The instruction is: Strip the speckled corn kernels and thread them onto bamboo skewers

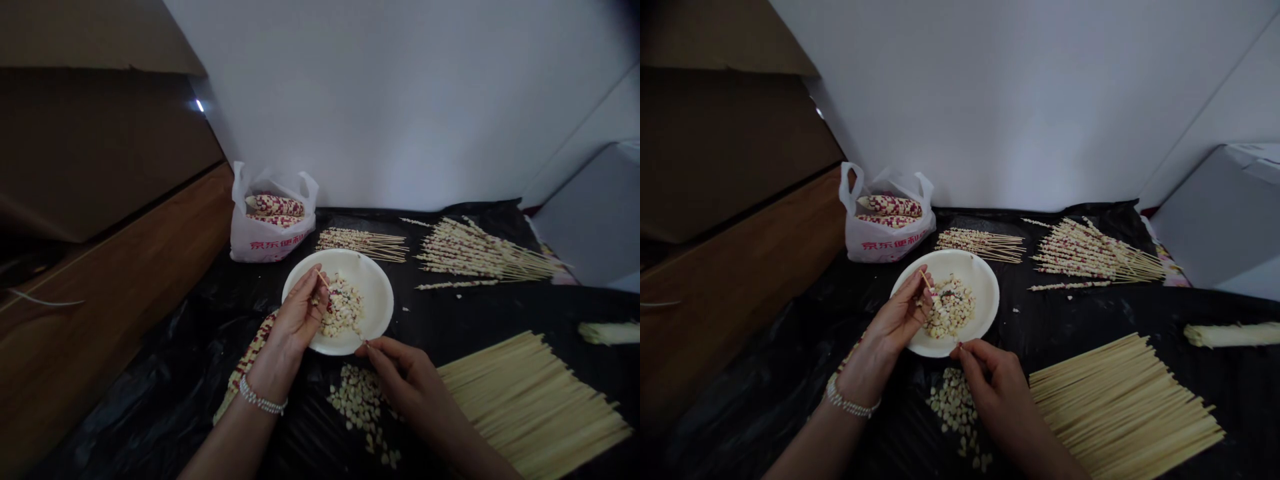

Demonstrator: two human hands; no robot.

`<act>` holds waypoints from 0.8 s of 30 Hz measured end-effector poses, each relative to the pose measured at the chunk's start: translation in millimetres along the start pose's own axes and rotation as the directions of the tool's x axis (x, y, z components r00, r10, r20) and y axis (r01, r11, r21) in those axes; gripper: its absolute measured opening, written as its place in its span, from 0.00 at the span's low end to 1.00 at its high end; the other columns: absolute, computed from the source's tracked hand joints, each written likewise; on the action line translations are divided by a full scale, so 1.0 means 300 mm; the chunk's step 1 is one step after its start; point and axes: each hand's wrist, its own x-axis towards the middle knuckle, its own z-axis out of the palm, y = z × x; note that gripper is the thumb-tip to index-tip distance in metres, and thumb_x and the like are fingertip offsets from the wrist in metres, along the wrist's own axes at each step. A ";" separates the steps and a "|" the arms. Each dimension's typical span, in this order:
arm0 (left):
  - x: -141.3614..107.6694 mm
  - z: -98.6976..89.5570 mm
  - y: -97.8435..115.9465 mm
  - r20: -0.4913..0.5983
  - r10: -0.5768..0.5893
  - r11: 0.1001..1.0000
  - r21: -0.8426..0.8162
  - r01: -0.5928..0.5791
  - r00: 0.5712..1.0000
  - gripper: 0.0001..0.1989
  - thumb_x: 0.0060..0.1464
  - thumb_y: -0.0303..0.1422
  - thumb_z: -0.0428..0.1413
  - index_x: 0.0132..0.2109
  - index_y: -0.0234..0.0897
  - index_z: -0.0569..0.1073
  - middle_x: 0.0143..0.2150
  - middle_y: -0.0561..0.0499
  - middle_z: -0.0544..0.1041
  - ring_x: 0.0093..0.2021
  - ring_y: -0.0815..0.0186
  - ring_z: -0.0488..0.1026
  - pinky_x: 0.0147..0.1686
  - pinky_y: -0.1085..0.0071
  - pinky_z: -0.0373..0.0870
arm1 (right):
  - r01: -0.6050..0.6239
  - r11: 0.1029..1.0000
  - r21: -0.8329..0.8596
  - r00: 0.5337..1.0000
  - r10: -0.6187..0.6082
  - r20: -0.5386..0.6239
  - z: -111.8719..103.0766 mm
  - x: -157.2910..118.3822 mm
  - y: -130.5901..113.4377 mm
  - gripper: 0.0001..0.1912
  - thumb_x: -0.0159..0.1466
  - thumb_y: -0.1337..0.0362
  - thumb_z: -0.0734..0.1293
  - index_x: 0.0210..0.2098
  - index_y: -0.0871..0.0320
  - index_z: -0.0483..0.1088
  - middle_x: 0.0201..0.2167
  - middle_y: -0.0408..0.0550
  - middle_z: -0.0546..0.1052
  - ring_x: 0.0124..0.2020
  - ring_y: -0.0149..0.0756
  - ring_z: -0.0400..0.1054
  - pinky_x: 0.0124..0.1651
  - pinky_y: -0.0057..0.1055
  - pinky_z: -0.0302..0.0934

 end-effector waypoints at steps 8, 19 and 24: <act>0.004 -0.002 0.016 -0.028 0.032 0.999 -0.011 -0.033 0.999 0.09 0.60 0.22 0.53 0.41 0.30 0.77 0.32 0.47 0.78 0.29 0.73 0.76 0.27 0.83 0.75 | -0.028 0.999 -0.022 0.999 0.029 0.043 0.000 -0.004 -0.010 0.18 0.68 0.56 0.59 0.37 0.60 0.78 0.20 0.43 0.70 0.22 0.30 0.59 0.25 0.28 0.50; 0.019 -0.012 0.025 -0.061 0.076 0.997 -0.011 -0.077 0.995 0.08 0.60 0.21 0.53 0.40 0.29 0.77 0.31 0.49 0.78 0.28 0.73 0.76 0.25 0.82 0.74 | -0.023 0.999 -0.031 0.995 0.026 0.098 0.001 -0.008 -0.017 0.19 0.67 0.56 0.59 0.35 0.59 0.78 0.26 0.47 0.77 0.27 0.35 0.66 0.31 0.31 0.56; 0.020 -0.013 0.023 -0.062 0.067 0.998 -0.004 -0.067 0.996 0.08 0.59 0.22 0.53 0.42 0.30 0.77 0.30 0.49 0.78 0.28 0.73 0.76 0.26 0.83 0.74 | -0.025 0.999 -0.048 0.995 0.030 0.100 0.004 -0.005 -0.016 0.19 0.67 0.55 0.59 0.34 0.60 0.78 0.24 0.46 0.75 0.25 0.34 0.64 0.29 0.30 0.54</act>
